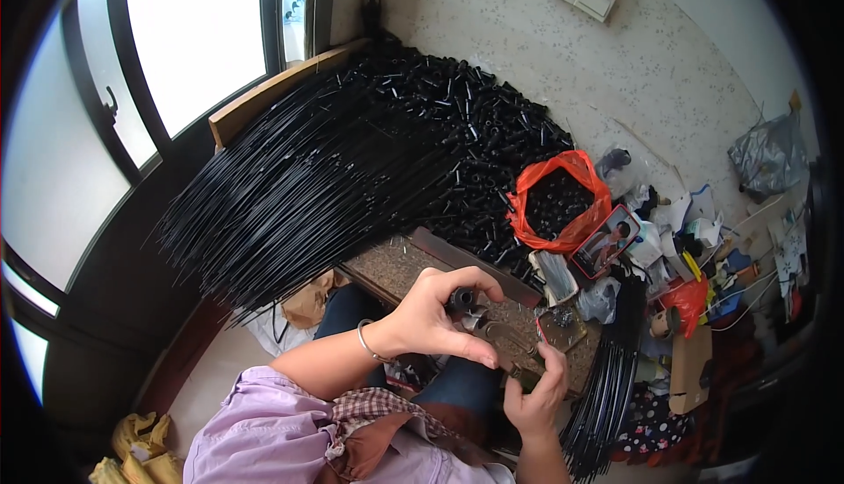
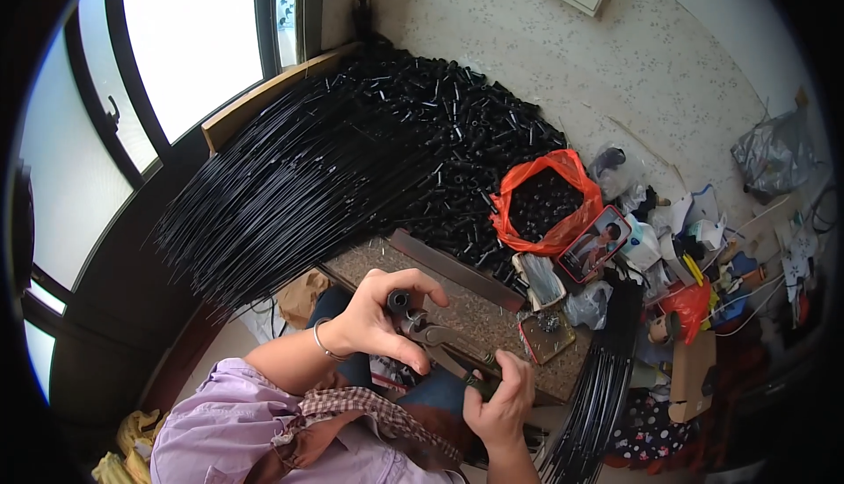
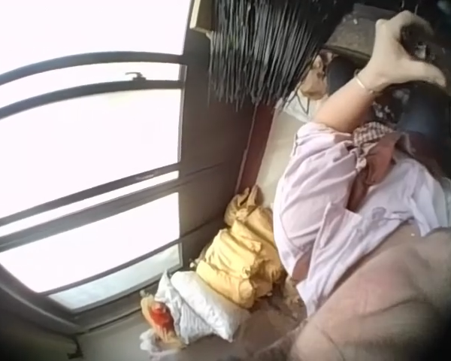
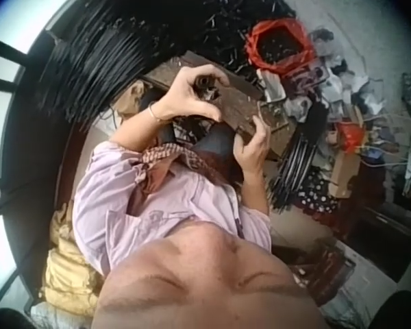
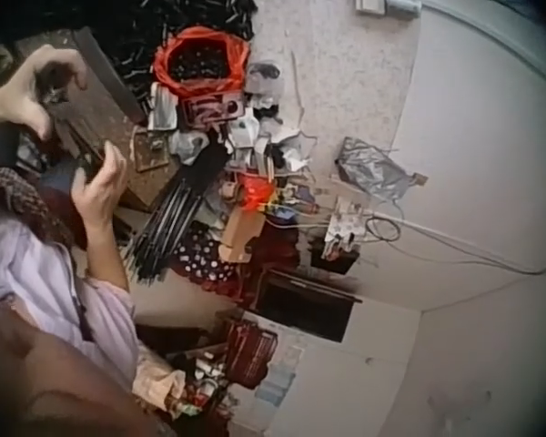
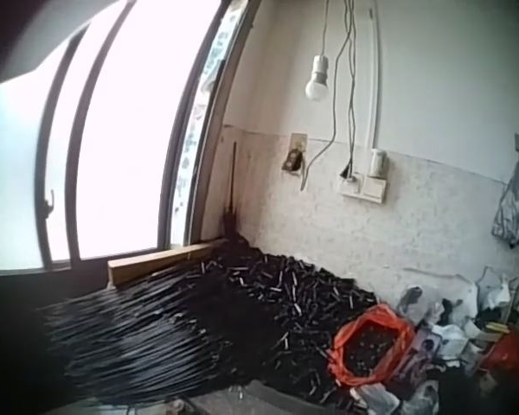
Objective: Assembling plastic components onto metal ribs for umbrellas using pliers.
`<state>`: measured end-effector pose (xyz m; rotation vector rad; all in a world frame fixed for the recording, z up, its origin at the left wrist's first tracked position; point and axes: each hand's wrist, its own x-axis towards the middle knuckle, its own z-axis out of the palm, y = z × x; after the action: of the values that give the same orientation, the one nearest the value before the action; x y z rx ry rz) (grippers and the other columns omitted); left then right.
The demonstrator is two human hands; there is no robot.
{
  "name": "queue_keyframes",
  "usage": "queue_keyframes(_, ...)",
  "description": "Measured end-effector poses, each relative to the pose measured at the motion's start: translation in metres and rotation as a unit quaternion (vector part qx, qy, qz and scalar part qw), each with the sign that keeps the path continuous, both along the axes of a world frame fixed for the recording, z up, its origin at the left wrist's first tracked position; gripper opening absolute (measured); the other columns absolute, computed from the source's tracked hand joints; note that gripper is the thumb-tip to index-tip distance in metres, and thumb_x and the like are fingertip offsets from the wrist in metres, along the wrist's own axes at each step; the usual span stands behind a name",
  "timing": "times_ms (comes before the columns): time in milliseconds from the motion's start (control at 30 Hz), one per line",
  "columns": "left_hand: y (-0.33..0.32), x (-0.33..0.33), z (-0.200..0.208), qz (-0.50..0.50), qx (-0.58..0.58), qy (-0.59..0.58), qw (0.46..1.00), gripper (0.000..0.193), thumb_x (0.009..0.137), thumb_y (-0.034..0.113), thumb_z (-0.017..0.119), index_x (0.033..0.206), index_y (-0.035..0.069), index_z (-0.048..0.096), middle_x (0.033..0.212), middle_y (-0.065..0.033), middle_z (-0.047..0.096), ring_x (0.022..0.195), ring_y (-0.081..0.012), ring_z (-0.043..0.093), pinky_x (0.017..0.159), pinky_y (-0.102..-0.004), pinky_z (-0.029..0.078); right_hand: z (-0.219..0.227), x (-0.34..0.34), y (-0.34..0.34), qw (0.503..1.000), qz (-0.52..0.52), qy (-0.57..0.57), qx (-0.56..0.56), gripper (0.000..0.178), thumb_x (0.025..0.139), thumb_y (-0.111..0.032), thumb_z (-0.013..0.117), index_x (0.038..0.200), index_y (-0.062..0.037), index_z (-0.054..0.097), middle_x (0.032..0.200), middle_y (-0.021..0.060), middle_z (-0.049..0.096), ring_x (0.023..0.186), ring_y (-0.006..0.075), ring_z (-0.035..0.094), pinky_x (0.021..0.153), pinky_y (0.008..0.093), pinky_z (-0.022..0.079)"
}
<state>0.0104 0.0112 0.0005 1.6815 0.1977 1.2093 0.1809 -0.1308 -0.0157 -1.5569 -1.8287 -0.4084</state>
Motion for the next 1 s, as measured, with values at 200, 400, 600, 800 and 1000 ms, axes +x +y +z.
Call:
queue_keyframes(200,-0.002,0.007,0.001,-0.046,-0.028,-0.014,0.998,0.055,0.054,0.038,0.084,0.088,0.002,0.062,0.053,0.0043,0.047,0.047,-0.0031,0.039,0.045,-0.0187,0.028,-0.025,-0.023,-0.031,0.733,0.162,0.508,-0.422,0.025,0.087,-0.007,0.052,0.108,0.0043,0.049,0.087,0.0094,0.061,0.072,0.0162,0.061,0.067,0.0258,0.047)
queue_keyframes(400,-0.010,0.008,0.000,0.022,-0.038,0.040,0.998,0.034,0.063,0.023,0.079,0.084,0.003,0.062,0.051,0.0044,0.046,0.045,-0.0029,0.038,0.043,-0.0190,0.027,-0.003,0.001,-0.021,0.557,0.280,0.623,-0.473,0.052,0.091,-0.008,0.044,0.136,0.0030,0.020,0.110,0.0210,0.055,0.081,0.0227,0.062,0.073,0.0325,0.047)
queue_keyframes(600,-0.010,0.017,-0.006,0.001,-0.087,0.056,0.995,0.025,0.066,0.017,0.074,0.083,0.003,0.061,0.049,0.0050,0.044,0.045,-0.0017,0.038,0.042,-0.0189,0.027,-0.027,-0.009,-0.032,0.596,0.171,0.624,-0.476,0.043,0.092,-0.009,0.044,0.132,0.0009,0.030,0.075,0.0089,0.055,0.062,0.0125,0.052,0.060,0.0242,0.045)
queue_keyframes(800,-0.020,0.036,-0.022,0.048,-0.095,0.093,0.990,0.025,0.065,0.012,0.073,0.085,0.002,0.061,0.054,0.0050,0.045,0.050,-0.0017,0.038,0.046,-0.0176,0.028,-0.074,-0.037,-0.034,0.575,0.155,0.694,-0.405,0.011,0.088,-0.016,0.056,0.089,-0.0053,0.053,0.061,-0.0033,0.049,0.051,0.0045,0.046,0.046,0.0201,0.038)
queue_keyframes(1000,-0.014,0.039,-0.038,-0.006,-0.171,0.049,0.984,0.045,0.065,0.013,0.077,0.103,-0.003,0.057,0.054,0.0081,0.039,0.049,-0.0006,0.033,0.046,-0.0170,0.023,-0.076,0.045,0.016,0.845,-0.099,0.483,-0.208,0.012,0.081,-0.011,0.062,0.086,-0.0028,0.054,0.070,0.0072,0.060,0.058,0.0134,0.057,0.053,0.0263,0.044)
